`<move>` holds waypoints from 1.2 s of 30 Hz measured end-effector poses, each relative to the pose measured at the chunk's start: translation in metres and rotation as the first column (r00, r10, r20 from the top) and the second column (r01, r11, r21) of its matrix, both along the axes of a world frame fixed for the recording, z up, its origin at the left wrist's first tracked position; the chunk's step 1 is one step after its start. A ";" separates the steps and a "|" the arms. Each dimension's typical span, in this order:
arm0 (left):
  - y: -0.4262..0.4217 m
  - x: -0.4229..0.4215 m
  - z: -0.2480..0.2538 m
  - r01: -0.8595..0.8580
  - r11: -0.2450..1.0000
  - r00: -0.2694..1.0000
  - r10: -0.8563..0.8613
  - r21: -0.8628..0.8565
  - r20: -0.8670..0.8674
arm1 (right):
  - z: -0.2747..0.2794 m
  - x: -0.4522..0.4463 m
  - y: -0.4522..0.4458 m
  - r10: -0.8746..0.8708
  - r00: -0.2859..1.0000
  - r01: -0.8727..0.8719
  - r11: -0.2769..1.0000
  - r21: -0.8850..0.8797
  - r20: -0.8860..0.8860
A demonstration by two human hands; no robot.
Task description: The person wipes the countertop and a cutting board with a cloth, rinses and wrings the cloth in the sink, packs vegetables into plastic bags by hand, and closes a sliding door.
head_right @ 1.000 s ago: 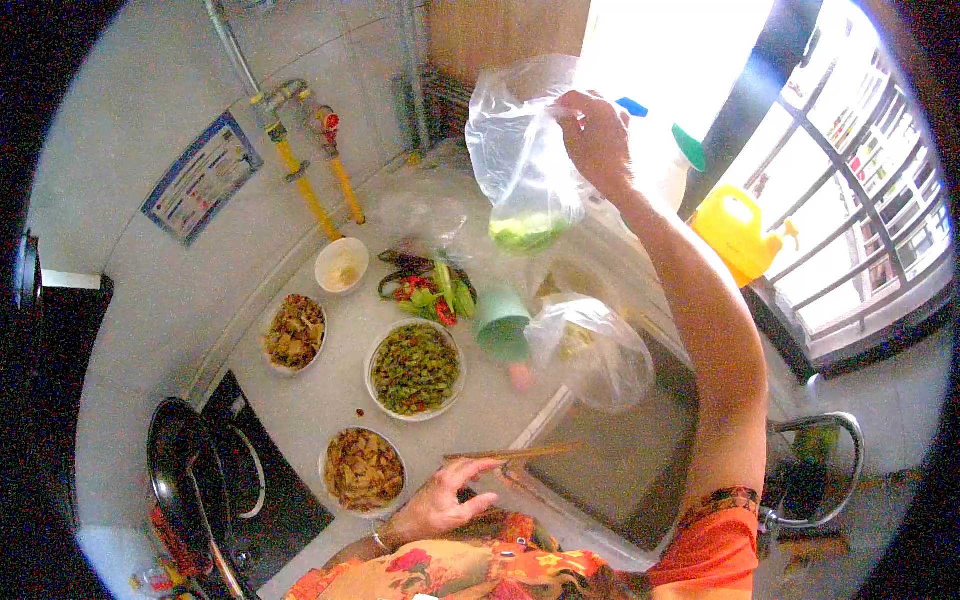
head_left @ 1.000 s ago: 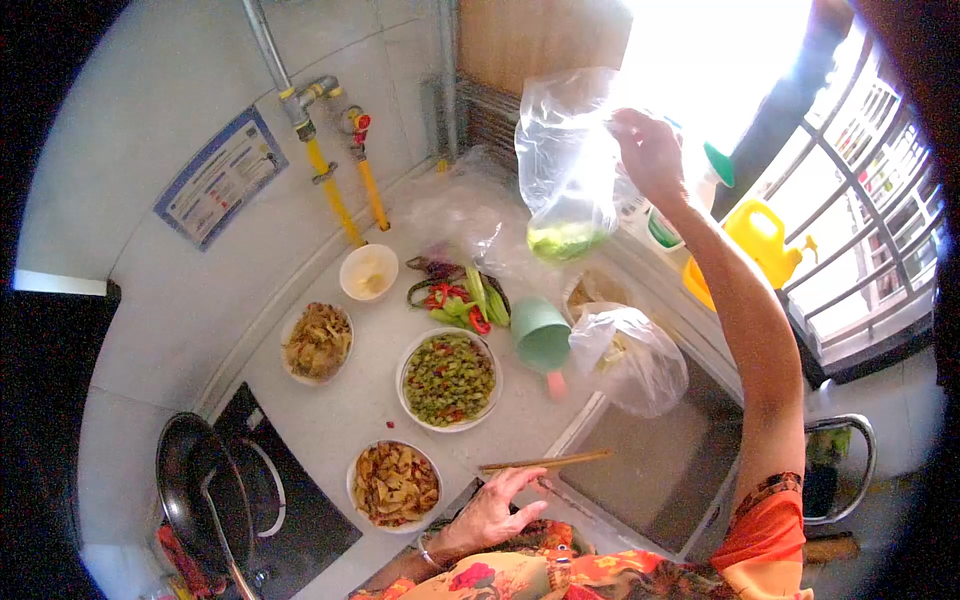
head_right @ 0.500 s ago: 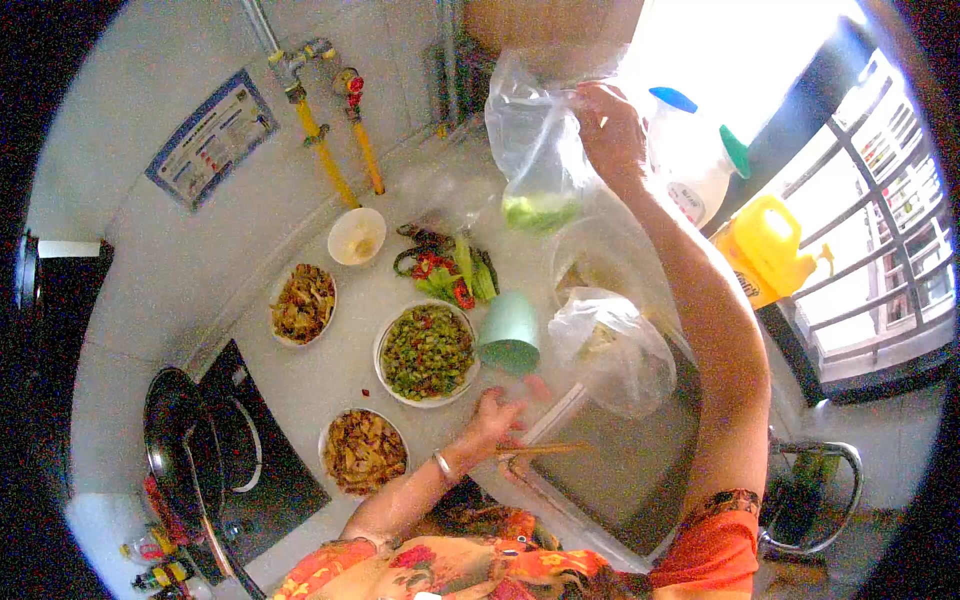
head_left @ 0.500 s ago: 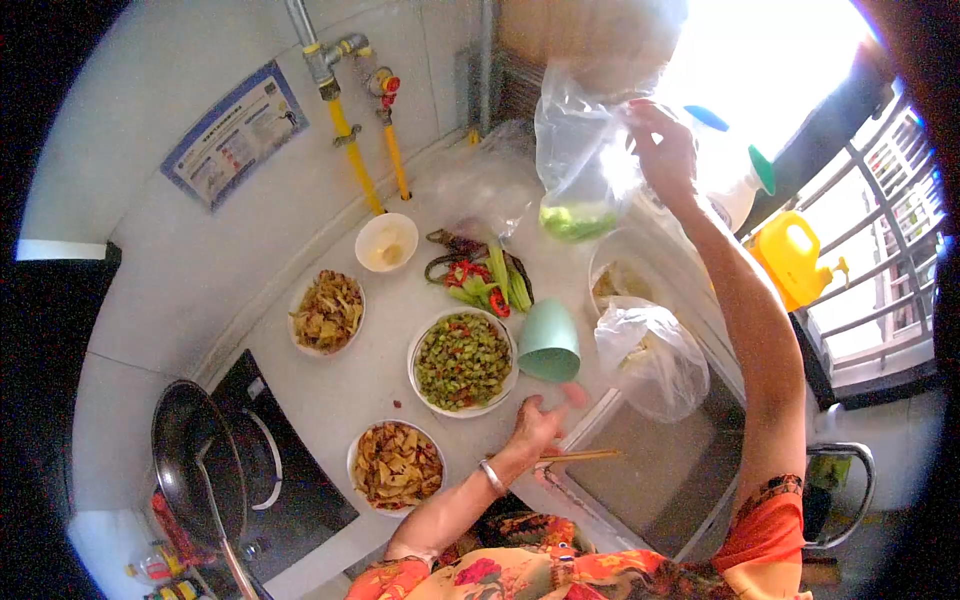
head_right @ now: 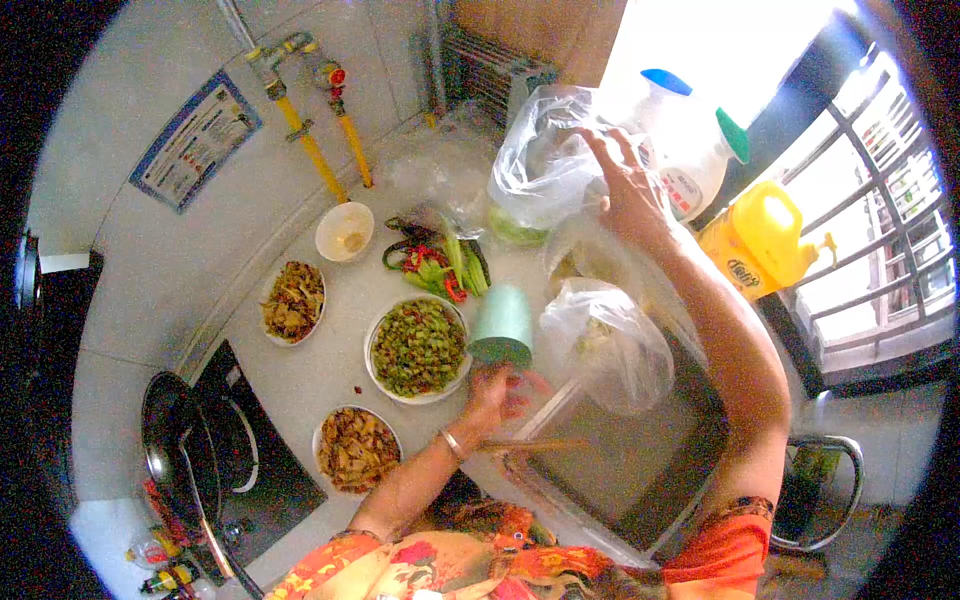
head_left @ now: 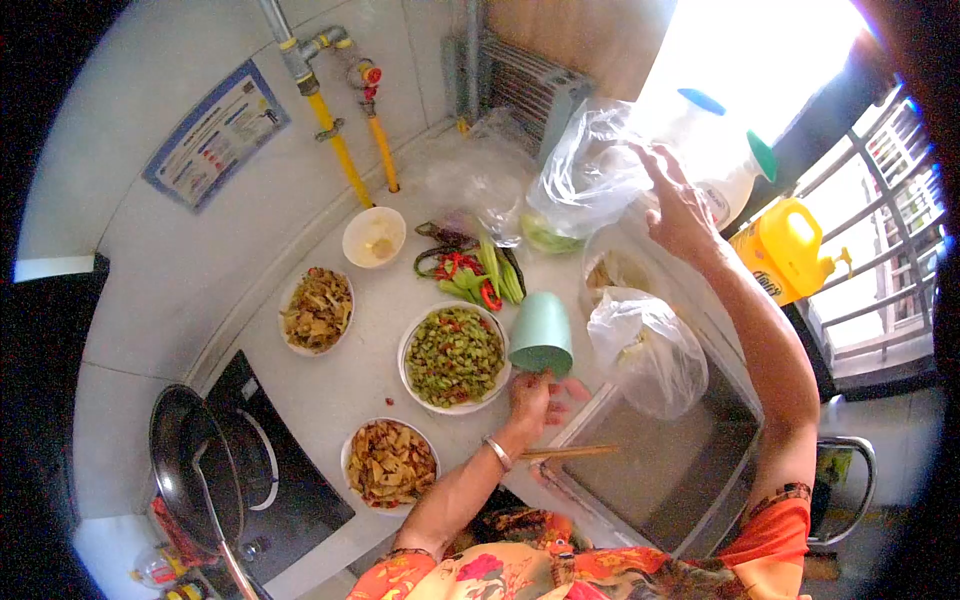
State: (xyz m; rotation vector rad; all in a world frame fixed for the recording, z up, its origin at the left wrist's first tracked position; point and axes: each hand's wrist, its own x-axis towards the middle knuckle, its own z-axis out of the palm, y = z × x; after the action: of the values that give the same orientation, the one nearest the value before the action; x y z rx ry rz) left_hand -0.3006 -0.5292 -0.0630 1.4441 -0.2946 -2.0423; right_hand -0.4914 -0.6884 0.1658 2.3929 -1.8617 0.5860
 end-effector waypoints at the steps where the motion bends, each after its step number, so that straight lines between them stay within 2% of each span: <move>1: -0.001 0.000 -0.001 0.000 1.000 1.000 -0.001 -0.021 -0.016 | 0.004 0.002 0.008 -0.090 0.996 0.090 0.996 0.002 -0.006; 3: -0.004 -0.002 -0.002 -0.017 1.000 1.000 0.017 0.002 -0.018 | 0.014 0.007 0.025 -0.085 0.996 0.086 0.996 -0.023 0.031; 5: -0.008 -0.003 0.004 -0.037 0.999 0.999 0.037 0.025 -0.021 | 0.018 0.015 0.049 0.088 0.974 -0.044 0.977 -0.206 0.207; 7: -0.009 -0.002 0.016 -0.043 0.999 0.999 0.043 0.002 0.032 | 0.013 0.025 0.085 0.288 0.947 -0.250 0.939 -0.237 0.139; 9: -0.008 -0.003 0.008 -0.058 0.998 0.998 0.058 -0.020 0.004 | -0.012 0.036 0.129 0.441 0.895 -0.445 0.875 -0.190 -0.065; 11: -0.008 -0.005 -0.001 -0.074 0.996 0.997 0.073 -0.042 -0.023 | -0.062 0.046 0.161 0.544 0.787 -0.558 0.829 -0.042 0.292; 13: -0.012 -0.008 0.000 -0.140 0.987 0.990 0.137 -0.079 -0.041 | -0.078 0.062 0.186 0.398 0.831 -0.480 0.866 0.141 0.388; 14: -0.010 -0.008 0.005 -0.100 0.987 0.994 0.105 -0.126 0.041 | -0.089 0.065 0.195 0.396 0.832 -0.479 0.866 0.141 0.389; 16: -0.007 -0.007 0.016 -0.076 0.978 0.990 0.097 -0.193 0.106 | -0.104 0.069 0.205 0.106 0.942 -0.217 0.916 0.338 0.319; 18: -0.005 -0.006 0.026 -0.048 0.964 0.981 0.095 -0.260 0.170 | -0.106 0.070 0.211 0.093 0.956 -0.188 0.922 0.339 0.278; 20: -0.003 -0.002 0.038 0.045 0.898 0.953 0.093 -0.438 0.289 | -0.106 0.071 0.213 0.082 0.968 -0.162 0.926 0.340 0.237; 23: -0.007 0.001 0.053 0.096 0.857 0.943 0.085 -0.506 0.322 | -0.114 0.067 0.214 0.046 0.973 -0.131 0.917 0.377 0.225; 25: -0.009 0.000 0.054 0.107 0.831 0.941 0.093 -0.546 0.326 | -0.116 0.064 0.213 0.014 0.936 -0.168 0.895 0.412 0.352; 27: -0.009 0.001 0.052 0.119 0.802 0.939 0.101 -0.585 0.330 | -0.118 0.061 0.210 0.027 0.934 -0.182 0.894 0.410 0.356; 29: -0.010 0.002 0.048 0.294 0.733 0.871 0.059 -0.614 0.488 | -0.120 0.059 0.208 0.040 0.932 -0.196 0.892 0.407 0.361; 32: -0.011 0.004 0.063 0.241 0.781 0.919 0.009 -0.576 0.395 | -0.116 0.061 0.204 0.015 0.911 -0.195 0.897 0.398 0.411; 33: -0.012 0.006 0.063 0.240 0.781 0.919 0.010 -0.577 0.395 | -0.106 0.064 0.202 -0.051 0.923 -0.137 0.883 0.449 0.382; 34: -0.013 0.009 0.061 0.176 0.818 0.947 0.011 -0.548 0.321 | -0.101 0.066 0.200 -0.117 0.930 -0.078 0.864 0.497 0.348; 35: -0.013 0.011 0.059 0.116 0.852 0.969 0.016 -0.511 0.246 | -0.103 0.065 0.198 -0.117 0.930 -0.076 0.865 0.496 0.347; 36: -0.015 0.011 0.057 0.117 0.851 0.969 0.014 -0.511 0.245 | -0.107 0.063 0.196 0.021 0.976 -0.099 0.932 0.350 0.218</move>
State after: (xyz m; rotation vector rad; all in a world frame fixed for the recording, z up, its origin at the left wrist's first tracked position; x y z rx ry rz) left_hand -0.2897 -0.5441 -0.0063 1.3315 -0.9269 -1.6373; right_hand -0.4284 -0.4920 0.0585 2.7172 -2.1536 0.5660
